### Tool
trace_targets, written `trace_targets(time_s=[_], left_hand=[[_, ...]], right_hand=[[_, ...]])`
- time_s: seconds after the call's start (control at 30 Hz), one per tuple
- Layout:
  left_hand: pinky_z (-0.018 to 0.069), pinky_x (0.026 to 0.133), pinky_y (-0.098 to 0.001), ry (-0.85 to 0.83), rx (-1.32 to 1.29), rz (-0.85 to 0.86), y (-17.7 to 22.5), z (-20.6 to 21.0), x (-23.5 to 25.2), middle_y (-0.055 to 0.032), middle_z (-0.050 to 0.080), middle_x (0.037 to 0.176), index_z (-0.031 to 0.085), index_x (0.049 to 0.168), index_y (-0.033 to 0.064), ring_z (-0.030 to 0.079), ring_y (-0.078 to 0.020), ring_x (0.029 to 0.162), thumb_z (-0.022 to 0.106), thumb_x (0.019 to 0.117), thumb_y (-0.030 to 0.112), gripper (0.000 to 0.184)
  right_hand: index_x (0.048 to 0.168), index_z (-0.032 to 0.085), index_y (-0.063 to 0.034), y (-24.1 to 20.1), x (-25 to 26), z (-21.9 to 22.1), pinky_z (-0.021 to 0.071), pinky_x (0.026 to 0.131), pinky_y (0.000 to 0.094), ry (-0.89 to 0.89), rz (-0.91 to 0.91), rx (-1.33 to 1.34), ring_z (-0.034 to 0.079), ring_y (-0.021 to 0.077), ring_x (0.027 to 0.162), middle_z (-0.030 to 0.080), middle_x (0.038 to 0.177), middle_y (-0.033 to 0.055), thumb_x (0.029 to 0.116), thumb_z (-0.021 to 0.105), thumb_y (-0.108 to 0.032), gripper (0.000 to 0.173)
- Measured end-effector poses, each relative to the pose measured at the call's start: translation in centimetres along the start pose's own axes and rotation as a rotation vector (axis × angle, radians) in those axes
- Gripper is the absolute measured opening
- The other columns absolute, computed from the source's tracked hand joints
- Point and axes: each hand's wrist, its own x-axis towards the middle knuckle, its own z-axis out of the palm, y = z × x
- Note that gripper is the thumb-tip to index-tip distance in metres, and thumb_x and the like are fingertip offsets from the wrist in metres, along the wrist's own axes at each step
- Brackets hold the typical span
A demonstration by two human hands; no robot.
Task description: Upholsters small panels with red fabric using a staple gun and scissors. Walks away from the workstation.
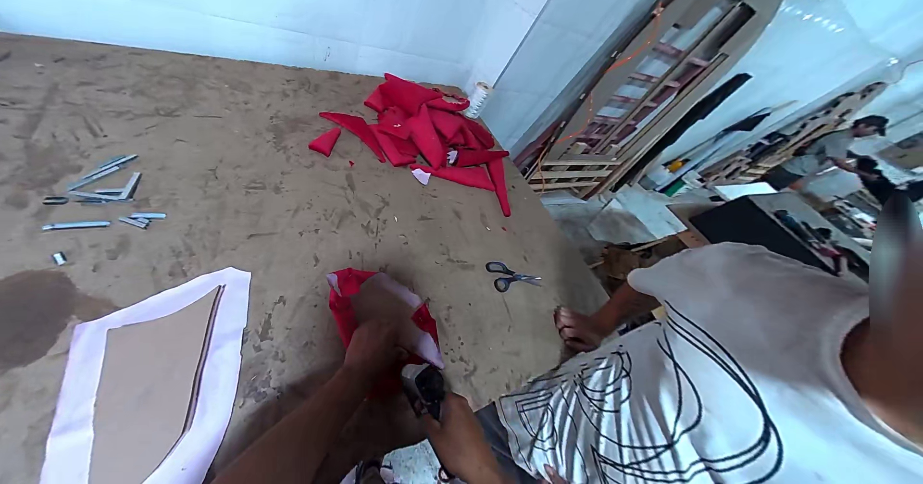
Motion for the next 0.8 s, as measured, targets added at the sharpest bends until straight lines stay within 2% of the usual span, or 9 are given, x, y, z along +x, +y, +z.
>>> trace_targets(time_s=[0.07, 0.13, 0.27, 0.37, 0.47, 0.53, 0.63, 0.7, 0.8], left_hand=[[0.0517, 0.103, -0.0511, 0.007, 0.007, -0.007, 0.0, 0.2, 0.0, -0.0127, 0.067, 0.127, 0.066, 0.121, 0.0054, 0.062, -0.0307, 0.124, 0.063, 0.0967, 0.046, 0.048], [0.0511, 0.103, -0.0515, 0.003, 0.016, -0.012, 0.1, 0.5, 0.1, -0.0125, 0.066, 0.129, 0.065, 0.123, 0.0063, 0.061, -0.0307, 0.125, 0.062, 0.0974, 0.045, 0.047], [0.0508, 0.103, -0.0551, 0.013, -0.006, -0.017, 0.4, 0.4, -0.6, -0.0136, 0.067, 0.128, 0.068, 0.123, 0.0081, 0.062, -0.0329, 0.124, 0.06, 0.0986, 0.044, 0.045], [0.0521, 0.1, -0.0586, -0.006, -0.009, -0.041, 0.6, 0.0, -0.9, -0.0145, 0.07, 0.123, 0.069, 0.121, 0.0101, 0.064, -0.0349, 0.12, 0.061, 0.0974, 0.044, 0.043], [0.0544, 0.096, -0.0573, 0.019, -0.011, -0.059, 0.6, 0.0, -0.8, -0.0132, 0.071, 0.117, 0.071, 0.116, 0.0106, 0.067, -0.0339, 0.115, 0.061, 0.0972, 0.045, 0.04], [0.0544, 0.096, -0.0572, 0.011, -0.012, -0.071, 0.8, 0.1, -0.9, -0.0127, 0.072, 0.117, 0.071, 0.115, 0.0111, 0.067, -0.0335, 0.114, 0.061, 0.0975, 0.048, 0.042], [0.0539, 0.097, -0.0593, -0.024, -0.014, -0.102, 1.1, -0.2, -1.2, -0.0119, 0.072, 0.118, 0.071, 0.117, 0.013, 0.067, -0.0336, 0.114, 0.061, 0.0971, 0.05, 0.043], [0.0546, 0.093, -0.0608, -0.015, -0.027, -0.112, 1.5, -0.6, -0.5, -0.0122, 0.073, 0.114, 0.071, 0.116, 0.0133, 0.069, -0.034, 0.111, 0.06, 0.0971, 0.05, 0.043], [0.0551, 0.094, -0.0589, 0.018, -0.078, -0.152, 1.5, 0.0, -0.8, -0.0105, 0.073, 0.114, 0.073, 0.113, 0.014, 0.069, -0.0315, 0.11, 0.06, 0.0958, 0.05, 0.042]], right_hand=[[0.122, 0.066, -0.0142, 0.1, 0.1, 0.4, 0.0587, 0.079, 0.049, -0.002, 0.017, -0.022, 0.072, 0.0213, 0.086, 0.073, 0.092, 0.0057, 0.0889, 0.067, -0.034, 0.038], [0.131, 0.062, -0.0134, -0.3, -0.1, 0.5, 0.0586, 0.083, 0.0513, -0.007, 0.035, -0.051, 0.073, 0.0251, 0.09, 0.073, 0.097, 0.0091, 0.0902, 0.067, -0.034, 0.046], [0.134, 0.061, -0.0114, -1.2, -1.0, 0.0, 0.0575, 0.087, 0.0541, -0.007, 0.038, -0.042, 0.072, 0.0294, 0.096, 0.073, 0.103, 0.0133, 0.0915, 0.068, -0.033, 0.049], [0.126, 0.066, -0.007, 0.4, -2.3, -1.0, 0.0568, 0.09, 0.055, 0.067, 0.083, 0.094, 0.072, 0.0293, 0.097, 0.074, 0.104, 0.0142, 0.0882, 0.073, -0.031, 0.045], [0.118, 0.067, -0.0033, 3.2, -1.5, -2.8, 0.0583, 0.081, 0.0562, 0.276, 0.202, 0.136, 0.072, 0.0309, 0.087, 0.073, 0.096, 0.0154, 0.0859, 0.072, -0.03, 0.042], [0.134, 0.06, -0.0024, 4.6, 0.3, -4.3, 0.055, 0.092, 0.0582, 0.371, 0.264, 0.115, 0.067, 0.0361, 0.107, 0.066, 0.121, 0.0209, 0.0872, 0.072, -0.03, 0.056], [0.154, 0.045, -0.0067, 6.3, 2.7, -5.2, 0.0476, 0.109, 0.0532, 0.471, 0.179, 0.318, 0.055, 0.0327, 0.133, 0.051, 0.149, 0.0199, 0.0837, 0.075, -0.033, 0.081], [0.154, 0.046, -0.0083, 6.0, 2.0, -5.3, 0.053, 0.107, 0.0446, 0.526, 0.032, 0.572, 0.06, 0.0238, 0.13, 0.056, 0.149, 0.0132, 0.0874, 0.074, -0.023, 0.073], [0.137, 0.061, -0.0024, 5.9, -3.4, -2.0, 0.0614, 0.095, 0.0428, 0.369, -0.157, 0.748, 0.073, 0.021, 0.106, 0.07, 0.13, 0.0103, 0.0982, 0.063, -0.009, 0.039]])
